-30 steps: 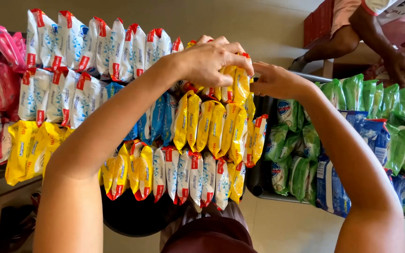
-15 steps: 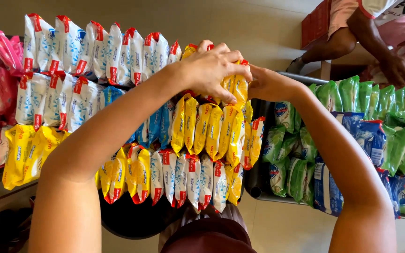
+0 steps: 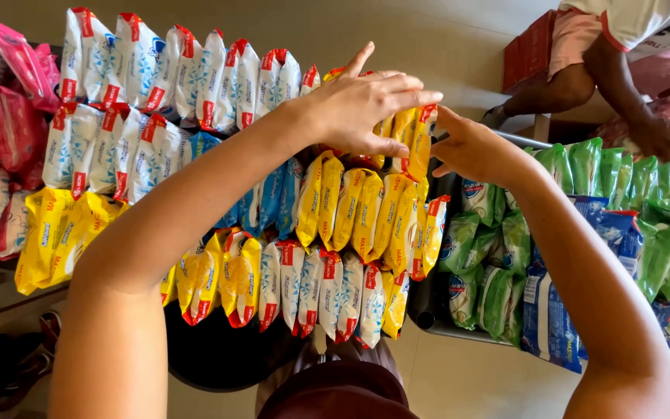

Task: Wiping individual product pouches with a cloth and placing them onto retail display shelves.

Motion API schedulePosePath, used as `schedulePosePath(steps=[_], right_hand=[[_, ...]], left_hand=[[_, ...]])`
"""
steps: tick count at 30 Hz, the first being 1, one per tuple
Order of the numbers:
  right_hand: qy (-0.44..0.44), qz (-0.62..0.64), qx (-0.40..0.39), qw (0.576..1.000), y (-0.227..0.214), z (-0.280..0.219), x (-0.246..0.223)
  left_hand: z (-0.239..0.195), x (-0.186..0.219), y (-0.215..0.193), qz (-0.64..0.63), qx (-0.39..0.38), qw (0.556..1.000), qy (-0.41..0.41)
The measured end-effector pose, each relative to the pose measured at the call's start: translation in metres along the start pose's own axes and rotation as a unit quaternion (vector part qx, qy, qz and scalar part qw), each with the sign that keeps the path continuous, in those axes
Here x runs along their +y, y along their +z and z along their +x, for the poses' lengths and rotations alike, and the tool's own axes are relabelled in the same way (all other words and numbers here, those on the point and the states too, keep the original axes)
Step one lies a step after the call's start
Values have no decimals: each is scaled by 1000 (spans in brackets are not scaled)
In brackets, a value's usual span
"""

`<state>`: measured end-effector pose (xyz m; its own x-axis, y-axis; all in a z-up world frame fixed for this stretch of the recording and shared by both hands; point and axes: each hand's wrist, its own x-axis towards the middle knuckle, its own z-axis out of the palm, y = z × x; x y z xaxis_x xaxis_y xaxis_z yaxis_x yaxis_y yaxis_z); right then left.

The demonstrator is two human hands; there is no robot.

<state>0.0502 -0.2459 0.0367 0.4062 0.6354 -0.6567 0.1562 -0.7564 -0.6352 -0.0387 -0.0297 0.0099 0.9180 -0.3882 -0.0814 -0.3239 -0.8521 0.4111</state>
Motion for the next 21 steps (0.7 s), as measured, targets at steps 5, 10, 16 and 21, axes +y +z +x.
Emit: schedulePosePath(steps=[5,10,16,21], right_hand=[[-3,-8,1,1000,3,3,1],[-15,5,1,1000,6,2,2],[-32,40,6,999,11,2,4],[-44,-66,53,995,19,-2,-18]], left_hand=[[-4,-8,-14,-15,35,999,-36],[-15,-12,-32,-63,19,989,-132],[-26,-37,-10,-51,37,994,-94],[-37,-34,-9,-7,-20,997,-71]])
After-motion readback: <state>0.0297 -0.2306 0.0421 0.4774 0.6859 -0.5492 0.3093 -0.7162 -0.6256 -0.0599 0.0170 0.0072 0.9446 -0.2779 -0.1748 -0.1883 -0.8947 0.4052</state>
